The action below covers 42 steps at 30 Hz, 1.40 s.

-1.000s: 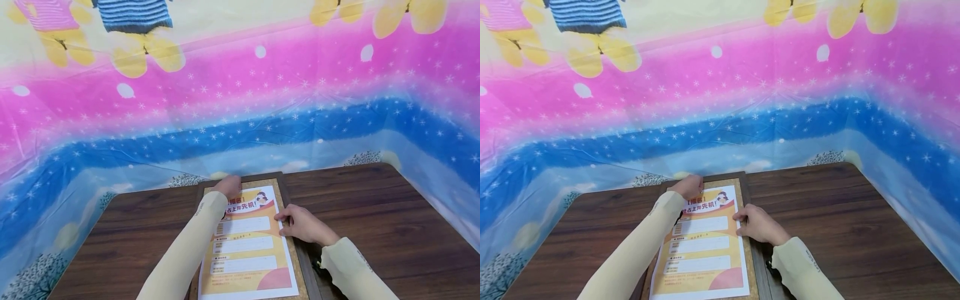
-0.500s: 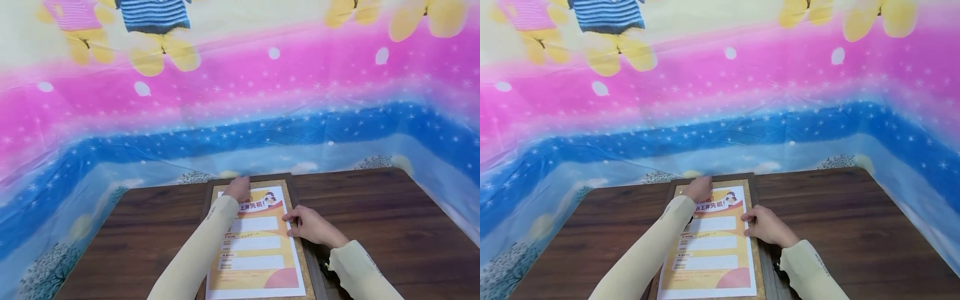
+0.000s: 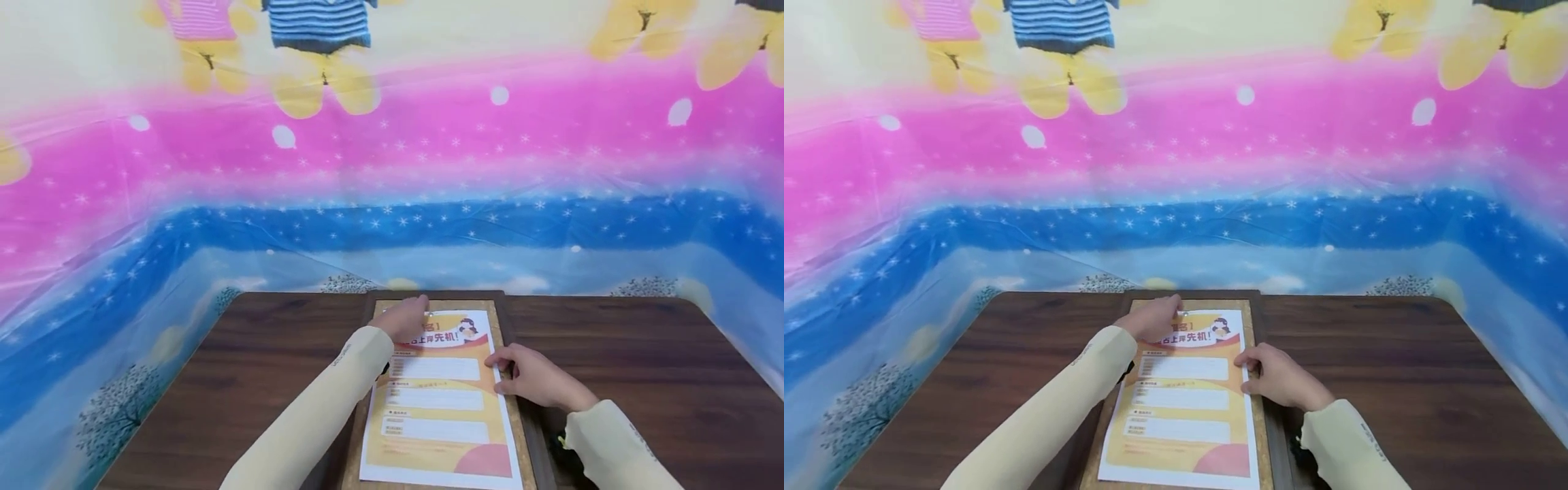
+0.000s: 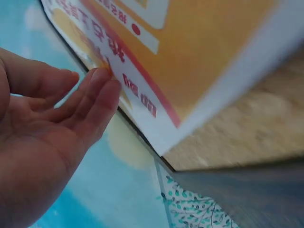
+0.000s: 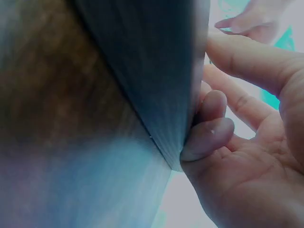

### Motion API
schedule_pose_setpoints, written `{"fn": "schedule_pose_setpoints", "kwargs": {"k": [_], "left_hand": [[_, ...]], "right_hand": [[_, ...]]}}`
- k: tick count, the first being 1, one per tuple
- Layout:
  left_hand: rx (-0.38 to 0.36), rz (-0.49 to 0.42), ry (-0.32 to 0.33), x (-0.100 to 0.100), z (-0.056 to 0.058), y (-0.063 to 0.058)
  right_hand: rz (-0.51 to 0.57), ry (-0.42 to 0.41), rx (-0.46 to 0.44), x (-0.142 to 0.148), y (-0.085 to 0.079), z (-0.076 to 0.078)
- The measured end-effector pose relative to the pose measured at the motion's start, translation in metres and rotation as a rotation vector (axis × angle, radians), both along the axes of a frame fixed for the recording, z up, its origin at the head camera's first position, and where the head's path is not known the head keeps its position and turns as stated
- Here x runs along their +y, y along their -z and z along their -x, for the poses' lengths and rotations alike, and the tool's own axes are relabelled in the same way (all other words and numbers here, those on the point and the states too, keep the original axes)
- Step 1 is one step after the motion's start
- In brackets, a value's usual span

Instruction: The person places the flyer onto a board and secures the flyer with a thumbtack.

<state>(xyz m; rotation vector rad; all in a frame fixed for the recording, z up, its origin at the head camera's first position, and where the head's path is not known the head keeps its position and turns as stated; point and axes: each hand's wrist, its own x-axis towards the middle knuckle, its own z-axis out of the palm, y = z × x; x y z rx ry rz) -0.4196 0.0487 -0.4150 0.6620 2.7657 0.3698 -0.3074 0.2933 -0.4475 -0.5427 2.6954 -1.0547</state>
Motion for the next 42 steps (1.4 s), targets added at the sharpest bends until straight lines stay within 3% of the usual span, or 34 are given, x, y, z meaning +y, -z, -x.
{"fn": "schedule_pose_setpoints", "kwargs": {"k": [6,9,16,21,26,31,36,42], "left_hand": [[-0.113,-0.076,0.069,-0.018,-0.021,0.000],[-0.127,-0.096,0.059,-0.029,-0.030,-0.002],[0.110,-0.049,-0.028,-0.054,-0.043,-0.004],[0.169,-0.048,-0.077,-0.064,-0.045,0.000],[0.207,-0.023,-0.140,-0.073,-0.049,0.006],[0.251,-0.010,-0.177,-0.075,-0.052,0.009],[0.275,0.013,-0.198,-0.076,-0.054,0.013],[0.277,0.035,-0.202,-0.081,-0.055,0.013]], "right_hand": [[-0.091,0.033,-0.047,-0.012,-0.012,0.001],[-0.164,0.031,-0.042,-0.023,-0.020,0.001],[-0.305,-0.002,0.140,-0.048,-0.025,0.010],[-0.305,0.043,0.261,-0.065,-0.023,0.022],[-0.311,0.156,0.344,-0.079,-0.014,0.035],[-0.346,0.249,0.318,-0.079,-0.011,0.040],[-0.365,0.277,0.241,-0.076,-0.013,0.037],[-0.394,0.287,0.227,-0.075,-0.014,0.030]]}}
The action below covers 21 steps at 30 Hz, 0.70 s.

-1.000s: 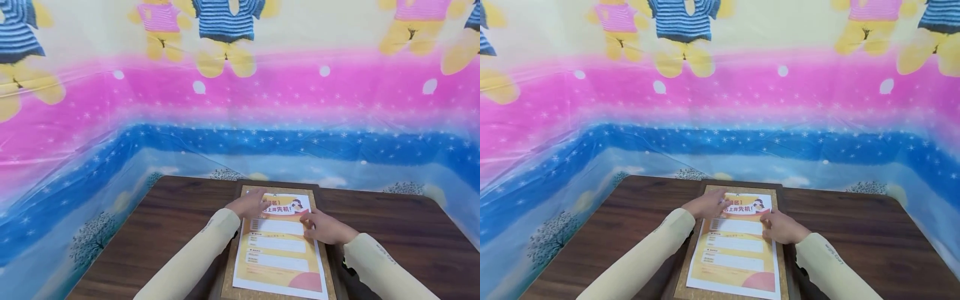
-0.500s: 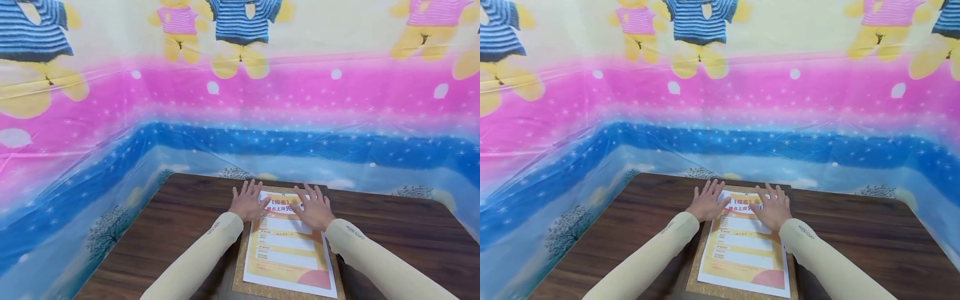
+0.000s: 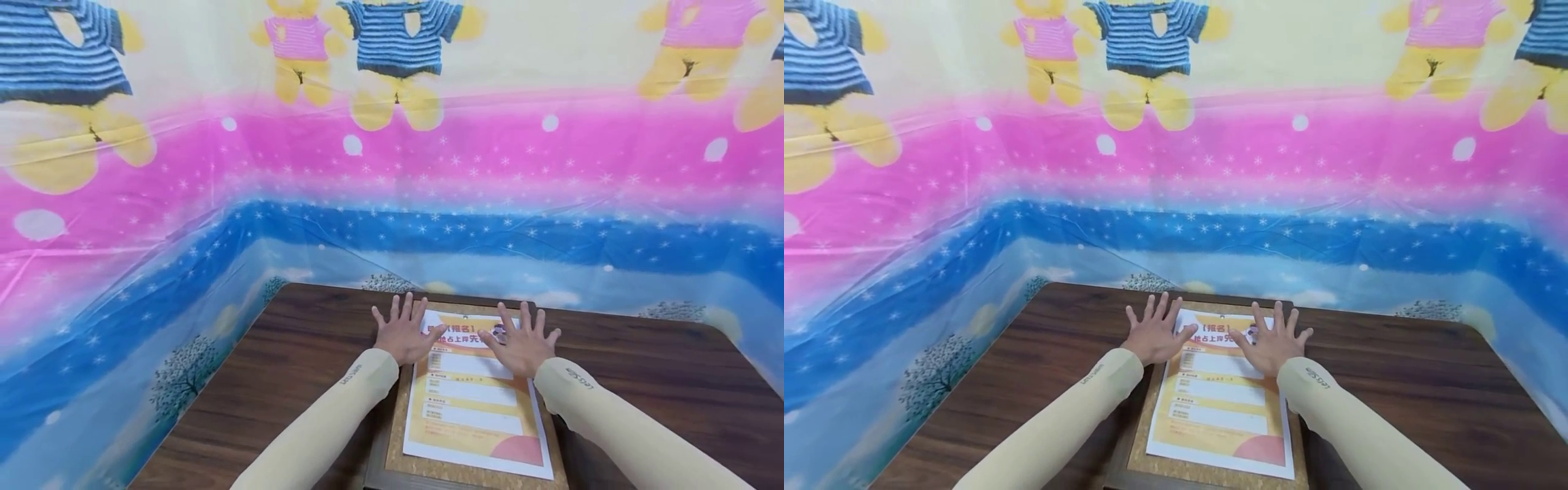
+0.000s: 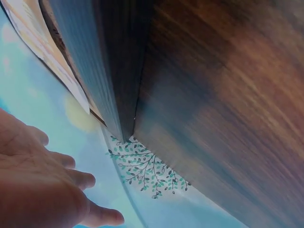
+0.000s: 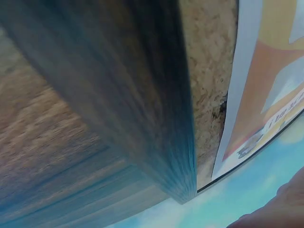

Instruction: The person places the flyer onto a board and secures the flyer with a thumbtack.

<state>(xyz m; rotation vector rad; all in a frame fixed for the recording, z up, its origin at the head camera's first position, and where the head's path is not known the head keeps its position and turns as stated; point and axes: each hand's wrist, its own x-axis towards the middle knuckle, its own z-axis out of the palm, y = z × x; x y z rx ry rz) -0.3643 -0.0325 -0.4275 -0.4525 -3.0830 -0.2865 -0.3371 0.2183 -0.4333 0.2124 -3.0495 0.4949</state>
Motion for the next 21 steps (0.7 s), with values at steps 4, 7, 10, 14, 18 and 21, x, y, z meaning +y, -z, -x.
{"fn": "schedule_pose_setpoints", "kwargs": {"k": [4,7,10,14,18,21], "left_hand": [[0.008,0.002,-0.004,-0.0011,0.0032,-0.0014],[0.011,-0.004,-0.003,-0.0012,0.0045,-0.0024],[0.004,-0.015,0.007,-0.0008,0.0040,-0.0036],[0.001,-0.015,0.021,0.0007,0.0021,-0.0047],[0.012,-0.010,0.024,0.0013,0.0008,-0.0052],[0.017,-0.015,0.025,0.0013,0.0004,-0.0052]], "right_hand": [[-0.017,0.007,0.003,0.0028,0.0009,0.0025],[-0.020,0.006,0.017,0.0042,0.0025,0.0039],[-0.018,-0.003,0.031,0.0050,0.0045,0.0041],[-0.021,-0.008,0.036,0.0054,0.0059,0.0039],[-0.023,-0.001,0.034,0.0048,0.0058,0.0042],[-0.020,0.002,0.036,0.0042,0.0056,0.0045]]}}
